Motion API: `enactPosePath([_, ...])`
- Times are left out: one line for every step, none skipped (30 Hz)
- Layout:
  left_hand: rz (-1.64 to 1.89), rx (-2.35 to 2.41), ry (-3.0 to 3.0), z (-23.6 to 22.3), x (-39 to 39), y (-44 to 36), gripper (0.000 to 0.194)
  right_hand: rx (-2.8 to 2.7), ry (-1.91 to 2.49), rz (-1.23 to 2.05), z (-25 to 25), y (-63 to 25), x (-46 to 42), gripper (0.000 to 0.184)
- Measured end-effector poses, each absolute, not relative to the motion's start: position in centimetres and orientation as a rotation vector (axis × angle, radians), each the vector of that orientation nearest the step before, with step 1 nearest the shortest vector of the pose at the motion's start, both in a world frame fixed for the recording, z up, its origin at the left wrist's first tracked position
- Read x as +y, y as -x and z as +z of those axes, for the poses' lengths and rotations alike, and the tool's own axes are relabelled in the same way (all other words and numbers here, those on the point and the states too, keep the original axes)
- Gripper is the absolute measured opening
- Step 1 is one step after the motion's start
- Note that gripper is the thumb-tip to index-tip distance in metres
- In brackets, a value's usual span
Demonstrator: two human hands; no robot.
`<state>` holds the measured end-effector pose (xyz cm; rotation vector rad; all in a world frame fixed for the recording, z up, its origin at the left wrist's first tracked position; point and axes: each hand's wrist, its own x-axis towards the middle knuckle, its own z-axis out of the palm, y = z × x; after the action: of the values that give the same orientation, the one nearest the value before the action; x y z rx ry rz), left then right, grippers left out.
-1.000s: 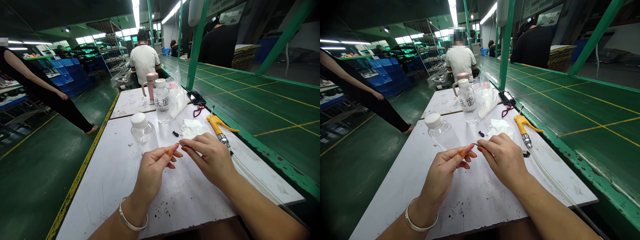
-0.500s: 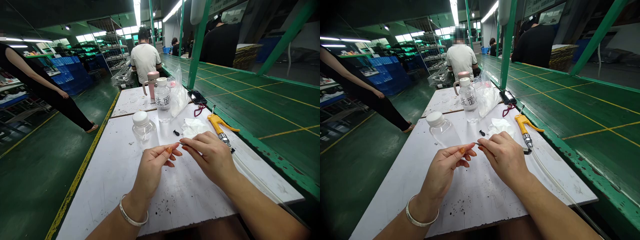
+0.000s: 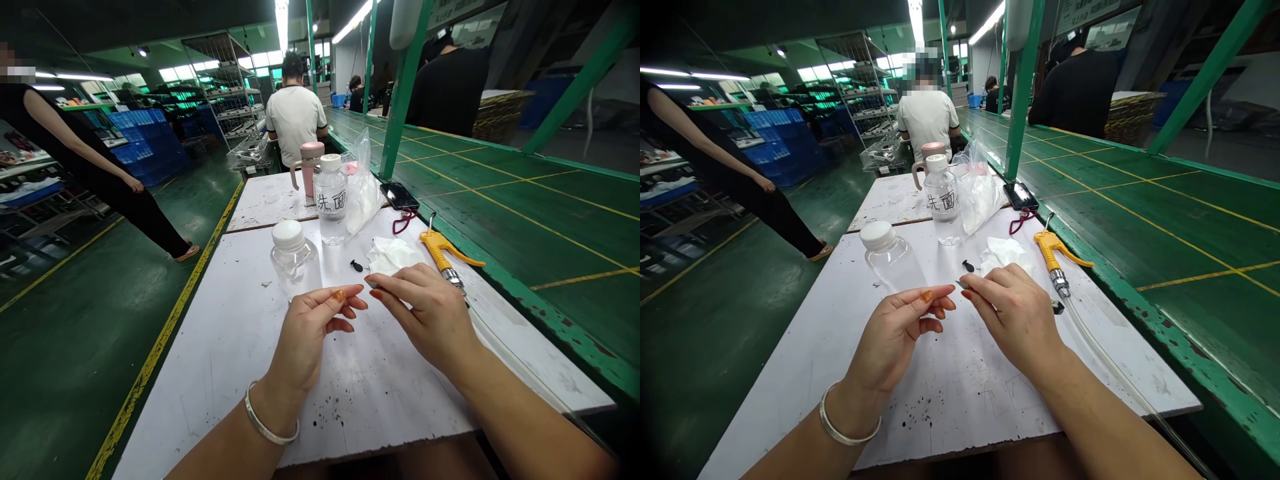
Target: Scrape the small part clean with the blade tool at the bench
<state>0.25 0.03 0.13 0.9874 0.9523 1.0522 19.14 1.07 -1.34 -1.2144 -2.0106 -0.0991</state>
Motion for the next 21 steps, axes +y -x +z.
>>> enactPosePath([1.061, 0.950, -0.999, 0.10, 0.01, -0.23, 0.026, -2.016, 1.210, -0.099, -1.34, -19.10, 1.06, 0.018])
enactPosePath([1.069, 0.952, -1.010, 0.07, 0.00, -0.23, 0.026, -2.022, 1.206, -0.098, -1.33, -19.07, 1.05, 0.019])
enactPosePath([1.077, 0.956, -1.021, 0.03, -0.01, -0.23, 0.026, -2.030, 1.203, -0.097, -1.32, -19.04, 1.04, 0.019])
enactPosePath([1.085, 0.963, -1.034, -0.02, -0.01, -0.25, 0.026, -2.037, 1.201, -0.094, -1.31, -19.03, 1.04, 0.019])
enactPosePath([1.092, 0.972, -1.049, -0.05, -0.01, -0.29, 0.026, -2.042, 1.199, -0.090, -1.31, -19.03, 1.03, 0.020])
enactPosePath([1.097, 0.981, -1.071, -0.09, 0.00, -0.35, 0.026, -2.046, 1.196, -0.088, -1.32, -19.03, 1.04, 0.020])
enactPosePath([1.100, 0.991, -1.100, -0.11, -0.01, -0.41, 0.026, -2.048, 1.192, -0.089, -1.33, -19.03, 1.04, 0.020])
enactPosePath([1.104, 1.003, -1.133, -0.12, -0.02, -0.47, 0.026, -2.047, 1.187, -0.093, -1.35, -19.04, 1.06, 0.019])
enactPosePath([1.107, 1.016, -1.170, -0.13, -0.04, -0.53, 0.026, -2.044, 1.184, -0.099, -1.38, -19.05, 1.07, 0.019])
enactPosePath([1.109, 1.033, -1.209, -0.13, -0.08, -0.58, 0.027, -2.040, 1.181, -0.108, -1.41, -19.05, 1.08, 0.019])
enactPosePath([1.112, 1.052, -1.248, -0.13, -0.14, -0.61, 0.027, -2.036, 1.177, -0.116, -1.44, -19.06, 1.10, 0.019])
enactPosePath([1.116, 1.069, -1.285, -0.13, -0.21, -0.63, 0.027, -2.034, 1.175, -0.124, -1.47, -19.06, 1.10, 0.019])
enactPosePath([1.120, 1.084, -1.319, -0.13, -0.29, -0.62, 0.027, -2.031, 1.174, -0.133, -1.49, -19.05, 1.10, 0.018])
enactPosePath([1.123, 1.094, -1.354, -0.14, -0.36, -0.61, 0.027, -2.027, 1.175, -0.146, -1.51, -19.05, 1.09, 0.018])
enactPosePath([1.126, 1.101, -1.388, -0.16, -0.43, -0.59, 0.027, -2.020, 1.178, -0.162, -1.52, -19.04, 1.07, 0.017])
enactPosePath([1.129, 1.104, -1.420, -0.18, -0.48, -0.56, 0.027, -2.013, 1.183, -0.178, -1.51, -19.03, 1.04, 0.017])
enactPosePath([1.134, 1.108, -1.448, -0.20, -0.53, -0.54, 0.027, -2.005, 1.187, -0.194, -1.50, -19.01, 1.00, 0.016])
enactPosePath([1.137, 1.112, -1.471, -0.22, -0.56, -0.52, 0.027, -1.997, 1.189, -0.211, -1.48, -19.00, 0.96, 0.016])
enactPosePath([1.136, 1.120, -1.487, -0.22, -0.59, -0.51, 0.027, -1.991, 1.189, -0.226, -1.47, -18.98, 0.92, 0.015])
enactPosePath([1.132, 1.128, -1.493, -0.21, -0.61, -0.49, 0.027, -1.986, 1.187, -0.240, -1.45, -18.97, 0.88, 0.014])
enactPosePath([1.126, 1.138, -1.489, -0.17, -0.61, -0.48, 0.027, -1.981, 1.183, -0.255, -1.44, -18.96, 0.85, 0.013])
